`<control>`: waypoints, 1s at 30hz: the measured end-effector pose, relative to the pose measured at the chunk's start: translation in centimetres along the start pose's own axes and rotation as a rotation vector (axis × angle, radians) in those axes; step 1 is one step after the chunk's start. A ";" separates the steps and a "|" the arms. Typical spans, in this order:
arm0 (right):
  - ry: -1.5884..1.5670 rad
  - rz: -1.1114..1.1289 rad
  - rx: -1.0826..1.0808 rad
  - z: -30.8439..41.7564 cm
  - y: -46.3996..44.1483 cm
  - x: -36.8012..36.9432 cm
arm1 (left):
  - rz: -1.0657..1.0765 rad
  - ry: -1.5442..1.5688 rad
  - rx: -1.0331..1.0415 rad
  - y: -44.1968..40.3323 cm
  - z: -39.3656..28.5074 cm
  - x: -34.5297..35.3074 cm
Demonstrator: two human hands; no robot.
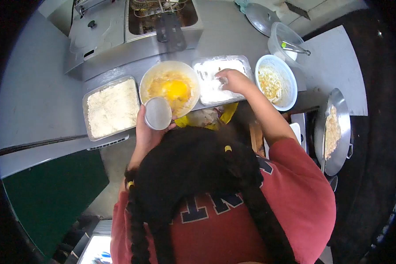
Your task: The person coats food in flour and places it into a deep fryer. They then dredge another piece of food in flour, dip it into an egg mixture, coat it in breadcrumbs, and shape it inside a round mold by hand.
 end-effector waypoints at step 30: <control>-0.144 -0.718 0.474 -2.8 2.7 9.8 | -0.021 -0.242 -0.019 -2.3 2.4 8.1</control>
Point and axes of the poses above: each hand's wrist, its own y-axis away from the middle knuckle, its own x-axis out of the palm, z = x × y, the point moved 1 cm from there along -y, towards the middle knuckle, and after that the axes turned 5 degrees about -x, right-handed, at the moved point
